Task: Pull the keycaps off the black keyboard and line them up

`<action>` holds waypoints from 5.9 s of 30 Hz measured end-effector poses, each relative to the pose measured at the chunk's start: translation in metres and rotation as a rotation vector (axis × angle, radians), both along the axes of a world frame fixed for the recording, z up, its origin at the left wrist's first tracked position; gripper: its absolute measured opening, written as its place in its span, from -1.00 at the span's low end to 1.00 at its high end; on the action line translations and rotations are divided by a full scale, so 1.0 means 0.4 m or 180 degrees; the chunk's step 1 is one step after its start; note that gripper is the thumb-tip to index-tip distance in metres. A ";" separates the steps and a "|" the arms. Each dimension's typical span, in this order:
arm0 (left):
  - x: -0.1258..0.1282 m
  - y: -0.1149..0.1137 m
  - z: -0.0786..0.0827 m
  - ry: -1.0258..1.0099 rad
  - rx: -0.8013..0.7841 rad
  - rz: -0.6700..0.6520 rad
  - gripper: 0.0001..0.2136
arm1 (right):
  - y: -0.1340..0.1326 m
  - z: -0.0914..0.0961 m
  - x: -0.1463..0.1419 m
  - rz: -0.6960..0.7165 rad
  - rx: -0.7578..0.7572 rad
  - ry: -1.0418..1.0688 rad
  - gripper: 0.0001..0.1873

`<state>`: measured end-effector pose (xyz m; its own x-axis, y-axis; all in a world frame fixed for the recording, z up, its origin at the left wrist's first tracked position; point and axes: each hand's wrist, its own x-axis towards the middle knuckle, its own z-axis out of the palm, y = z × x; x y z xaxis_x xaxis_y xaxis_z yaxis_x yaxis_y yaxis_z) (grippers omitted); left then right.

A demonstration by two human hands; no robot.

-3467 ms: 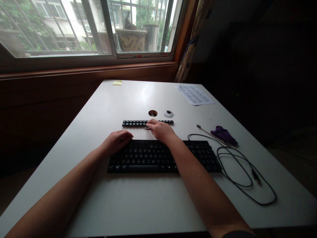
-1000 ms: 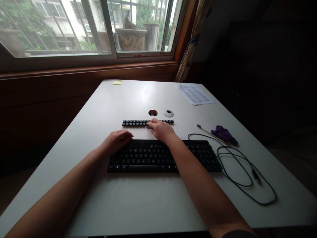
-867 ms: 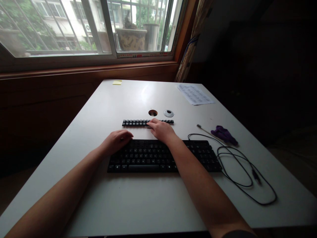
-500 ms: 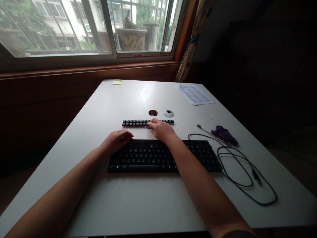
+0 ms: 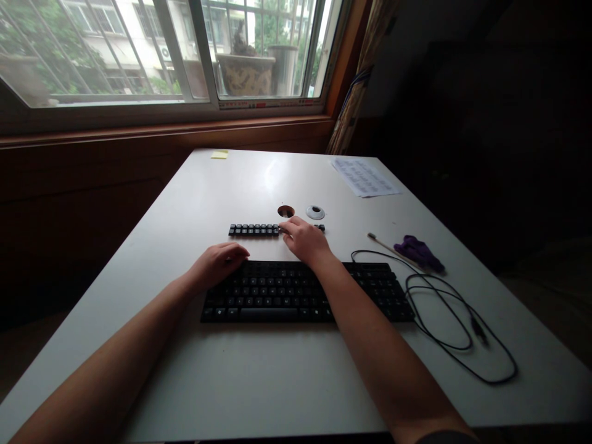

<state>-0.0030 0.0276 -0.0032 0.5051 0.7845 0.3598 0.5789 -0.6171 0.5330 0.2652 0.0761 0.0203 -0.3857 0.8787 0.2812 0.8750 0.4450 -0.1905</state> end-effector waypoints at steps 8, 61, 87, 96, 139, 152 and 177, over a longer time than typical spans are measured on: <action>-0.001 -0.001 -0.001 -0.0016 0.0003 -0.0035 -0.87 | 0.002 0.021 0.002 -0.0204 0.0275 0.0497 -0.62; -0.034 0.017 0.029 -0.0372 -0.0967 -0.0596 -0.84 | -0.171 -0.003 -0.002 0.1109 -0.0010 0.1022 -0.56; -0.031 0.012 0.033 -0.0391 -0.1028 -0.0589 -0.83 | -0.134 -0.015 0.014 0.0373 -0.1173 0.2329 -0.46; -0.034 0.016 0.025 -0.0416 -0.1015 -0.0575 -0.83 | -0.121 -0.025 0.019 0.0155 -0.1229 0.2534 -0.45; -0.030 0.014 0.024 -0.0369 -0.1017 -0.0494 -0.82 | -0.135 -0.013 0.024 0.0671 -0.0389 0.1730 -0.60; -0.030 0.014 0.023 -0.0353 -0.0953 -0.0519 -0.84 | -0.181 -0.004 -0.008 0.1006 0.0570 0.0397 -0.59; -0.029 0.012 0.024 -0.0374 -0.0971 -0.0511 -0.86 | -0.178 0.009 0.005 0.0772 0.0217 0.0594 -0.62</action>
